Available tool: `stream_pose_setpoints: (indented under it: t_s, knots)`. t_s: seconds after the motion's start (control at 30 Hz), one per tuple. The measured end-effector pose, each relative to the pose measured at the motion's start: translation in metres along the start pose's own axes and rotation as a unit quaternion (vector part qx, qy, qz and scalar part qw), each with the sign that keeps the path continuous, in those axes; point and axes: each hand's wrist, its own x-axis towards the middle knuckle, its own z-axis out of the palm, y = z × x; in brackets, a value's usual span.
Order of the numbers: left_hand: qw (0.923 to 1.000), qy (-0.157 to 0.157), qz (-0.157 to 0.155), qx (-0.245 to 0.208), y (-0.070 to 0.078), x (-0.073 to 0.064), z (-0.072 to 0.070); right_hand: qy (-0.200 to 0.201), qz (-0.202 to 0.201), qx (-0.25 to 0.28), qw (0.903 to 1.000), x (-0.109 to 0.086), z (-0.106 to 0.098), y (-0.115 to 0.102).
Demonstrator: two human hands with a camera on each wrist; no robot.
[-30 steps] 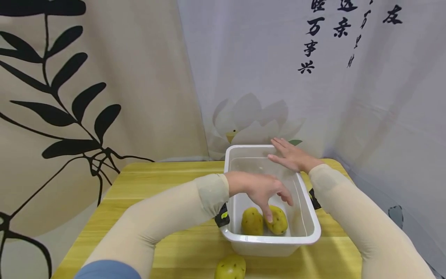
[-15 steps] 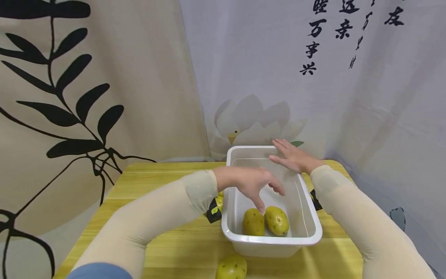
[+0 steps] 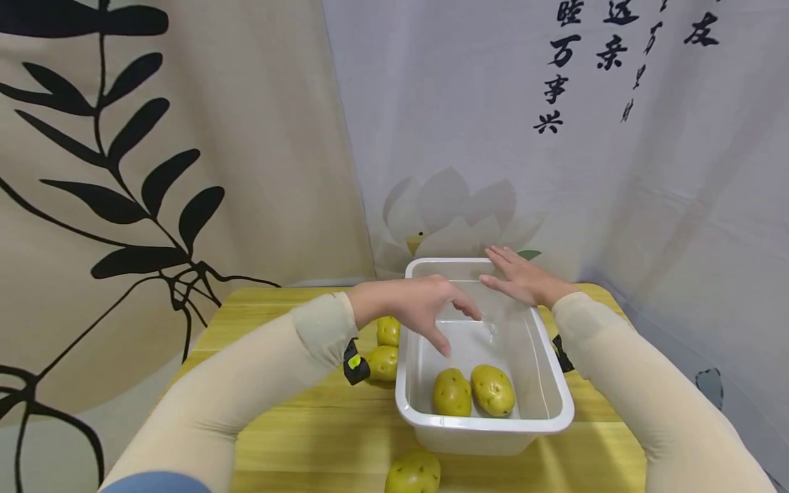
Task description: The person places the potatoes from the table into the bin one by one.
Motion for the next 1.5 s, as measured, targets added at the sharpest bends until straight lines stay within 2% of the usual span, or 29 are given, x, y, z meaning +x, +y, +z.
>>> stream_pose_setpoints:
  t_s: [0.23,0.4,0.8,0.97,1.17,1.33,1.5]
  knots:
    - [0.9992,0.037,-0.012,-0.003,-0.005,-0.02,-0.011,-0.005,0.006,0.005,1.0,0.0,0.0,0.003]
    - [0.9971,0.072,-0.018,-0.015,-0.015,-0.035,-0.016,-0.008,0.011,0.007,0.9999,0.0,0.0,0.002]
    - [0.9907,0.123,-0.054,-0.02,-0.037,-0.065,-0.019,-0.007,-0.003,0.007,1.0,-0.001,0.0,0.005]
    - [0.9878,0.135,-0.067,-0.04,-0.047,-0.077,-0.014,-0.004,-0.008,0.001,1.0,-0.001,0.001,0.006]
    - [0.9852,0.146,-0.081,-0.038,-0.06,-0.089,-0.005,-0.003,-0.01,0.0,0.9999,-0.001,0.001,0.005]
    - [0.9812,0.157,-0.099,-0.052,-0.071,-0.096,0.008,-0.003,-0.012,-0.002,0.9999,0.0,0.001,0.005]
    - [0.9804,0.159,-0.106,-0.051,-0.08,-0.1,0.022,-0.004,-0.011,0.001,0.9999,0.0,0.001,0.005]
